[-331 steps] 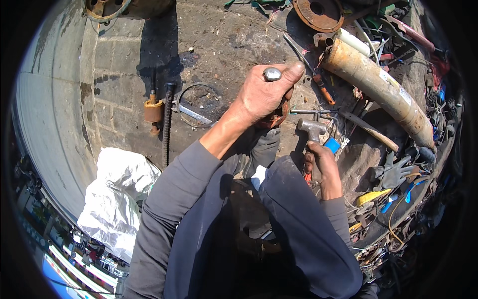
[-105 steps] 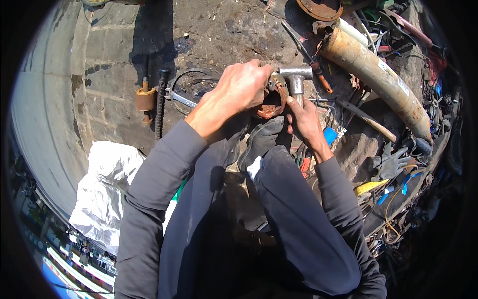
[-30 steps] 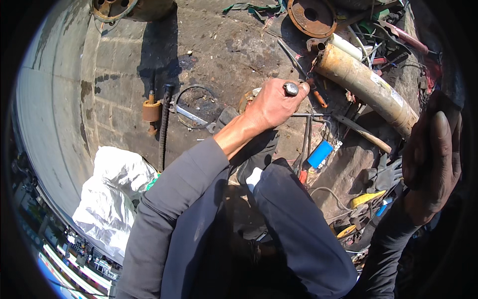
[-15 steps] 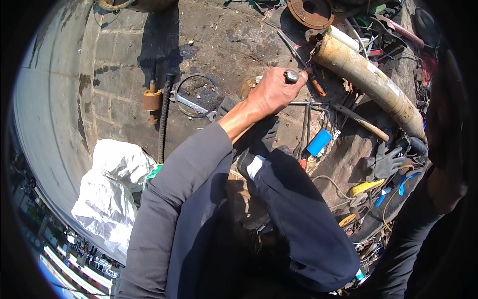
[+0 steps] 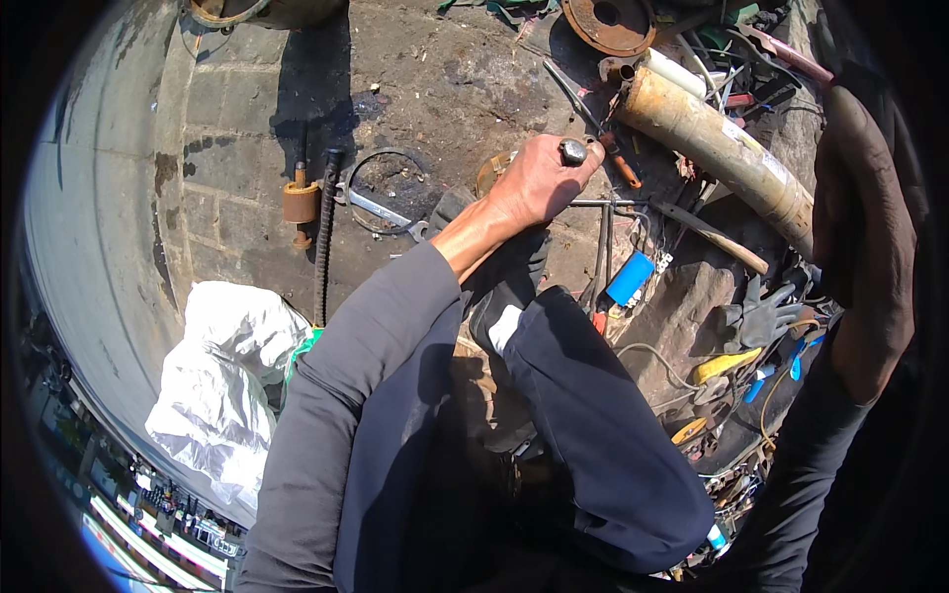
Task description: The person uses a hammer and a metal rod to repeatedly strike a rusty circular metal part, likely to remove rust or reshape it. The person then picks up a second rusty metal part and places it on the ground.
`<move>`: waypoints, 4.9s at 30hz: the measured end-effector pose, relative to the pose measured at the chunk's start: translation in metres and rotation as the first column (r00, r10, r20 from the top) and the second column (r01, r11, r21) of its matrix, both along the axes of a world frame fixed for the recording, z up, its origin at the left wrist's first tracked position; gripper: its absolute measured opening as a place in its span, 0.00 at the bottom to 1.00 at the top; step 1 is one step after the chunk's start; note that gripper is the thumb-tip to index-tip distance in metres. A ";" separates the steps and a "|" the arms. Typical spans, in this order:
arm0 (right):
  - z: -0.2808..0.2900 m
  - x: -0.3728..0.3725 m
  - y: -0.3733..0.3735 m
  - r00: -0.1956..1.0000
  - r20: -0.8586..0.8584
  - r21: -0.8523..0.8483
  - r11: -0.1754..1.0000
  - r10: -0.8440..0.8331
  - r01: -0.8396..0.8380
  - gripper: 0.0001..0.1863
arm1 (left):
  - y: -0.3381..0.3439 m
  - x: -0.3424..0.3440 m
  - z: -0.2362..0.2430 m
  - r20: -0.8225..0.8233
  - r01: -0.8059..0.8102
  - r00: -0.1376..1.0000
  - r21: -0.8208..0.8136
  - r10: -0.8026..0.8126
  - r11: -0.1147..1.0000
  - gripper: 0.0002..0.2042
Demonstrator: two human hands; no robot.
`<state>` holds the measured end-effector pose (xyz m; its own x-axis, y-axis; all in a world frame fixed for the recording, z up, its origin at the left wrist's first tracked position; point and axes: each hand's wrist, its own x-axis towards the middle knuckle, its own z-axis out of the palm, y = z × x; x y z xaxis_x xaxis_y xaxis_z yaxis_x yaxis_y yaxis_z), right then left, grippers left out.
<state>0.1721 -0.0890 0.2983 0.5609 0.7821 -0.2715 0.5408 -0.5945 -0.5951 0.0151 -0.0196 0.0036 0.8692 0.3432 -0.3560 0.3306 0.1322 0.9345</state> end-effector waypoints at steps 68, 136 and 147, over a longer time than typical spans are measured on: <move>-0.279 -0.090 -0.147 0.146 -0.706 -0.502 0.634 -0.693 0.588 0.10 | 0.041 0.025 0.023 -0.026 0.055 0.997 -0.393 -0.071 0.918 0.21; -0.079 -0.043 -0.072 0.971 -0.237 -0.286 0.952 0.037 -0.106 0.16 | -0.003 0.023 0.018 0.216 0.086 0.972 0.049 -0.094 0.995 0.21; -0.059 -0.034 -0.065 0.911 -0.172 0.214 0.889 -0.374 0.405 0.16 | 0.004 0.019 0.018 0.034 0.289 0.957 0.018 -0.289 0.957 0.19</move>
